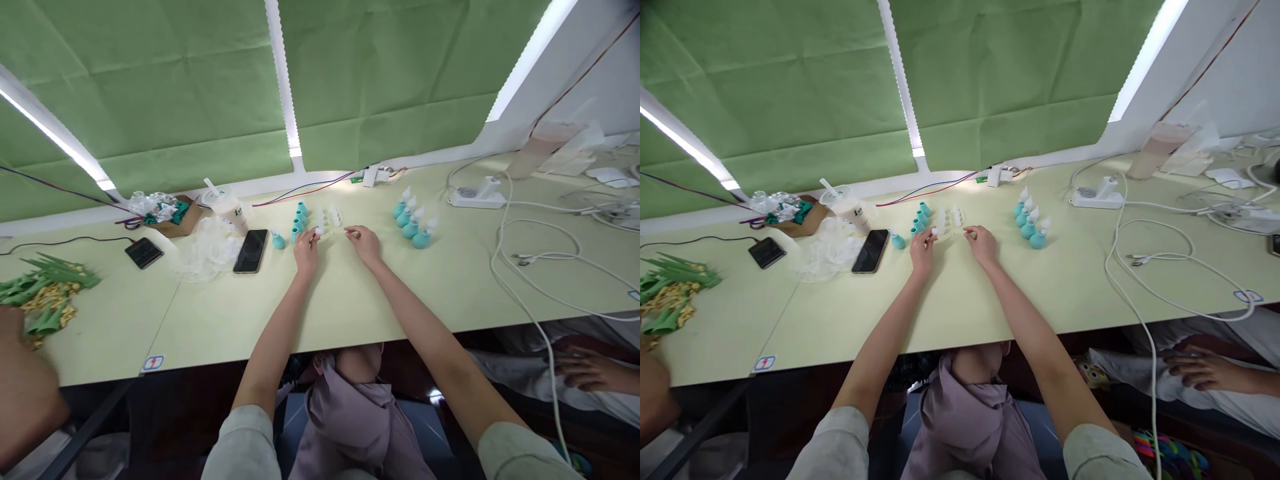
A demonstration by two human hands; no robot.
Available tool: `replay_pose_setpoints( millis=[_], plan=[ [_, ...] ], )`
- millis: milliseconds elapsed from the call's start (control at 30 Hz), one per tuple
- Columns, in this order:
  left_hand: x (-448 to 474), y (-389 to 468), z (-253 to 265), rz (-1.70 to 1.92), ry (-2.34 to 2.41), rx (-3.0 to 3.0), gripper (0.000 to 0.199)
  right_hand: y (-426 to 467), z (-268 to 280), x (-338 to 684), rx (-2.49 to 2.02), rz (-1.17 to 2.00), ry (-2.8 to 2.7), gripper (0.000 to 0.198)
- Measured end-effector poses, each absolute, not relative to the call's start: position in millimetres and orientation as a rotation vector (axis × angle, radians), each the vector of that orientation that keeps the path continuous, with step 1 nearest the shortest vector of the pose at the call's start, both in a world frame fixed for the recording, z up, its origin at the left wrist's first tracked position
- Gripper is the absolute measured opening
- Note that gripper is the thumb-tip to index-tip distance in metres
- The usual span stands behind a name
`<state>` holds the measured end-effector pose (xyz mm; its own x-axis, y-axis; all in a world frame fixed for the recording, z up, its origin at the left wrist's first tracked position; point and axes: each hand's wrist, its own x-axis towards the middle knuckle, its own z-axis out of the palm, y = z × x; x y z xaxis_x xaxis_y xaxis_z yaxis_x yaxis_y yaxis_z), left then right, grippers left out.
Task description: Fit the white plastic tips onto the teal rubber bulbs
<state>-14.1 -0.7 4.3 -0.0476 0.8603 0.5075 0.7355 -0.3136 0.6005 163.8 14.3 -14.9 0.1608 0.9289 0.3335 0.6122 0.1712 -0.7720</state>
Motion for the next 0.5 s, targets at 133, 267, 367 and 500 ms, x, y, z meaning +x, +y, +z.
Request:
replay_pose_setpoints(
  millis=[133, 267, 367, 500],
  plan=[
    [-15.4, 1.2, 2.8, 1.320, 1.736, 2.071, 0.030, 15.7, -14.9, 155.9, -1.517, 0.243, -1.824, 0.027],
    [-16.8, 2.8, 1.4, 1.291, 1.734, 2.079, 0.028, 27.5, -10.3, 143.6, -1.514, 0.114, -2.023, 0.026],
    [-17.2, 3.7, 0.2, 1.260, 1.746, 2.085, 0.028, 37.8, -8.5, 137.2, -1.511, 0.096, -2.131, 0.023],
    [-16.9, 4.7, -2.6, 1.212, 1.764, 2.094, 0.028, 43.7, -11.4, 137.7, -1.536, 0.119, -2.107, 0.020]
  ],
)
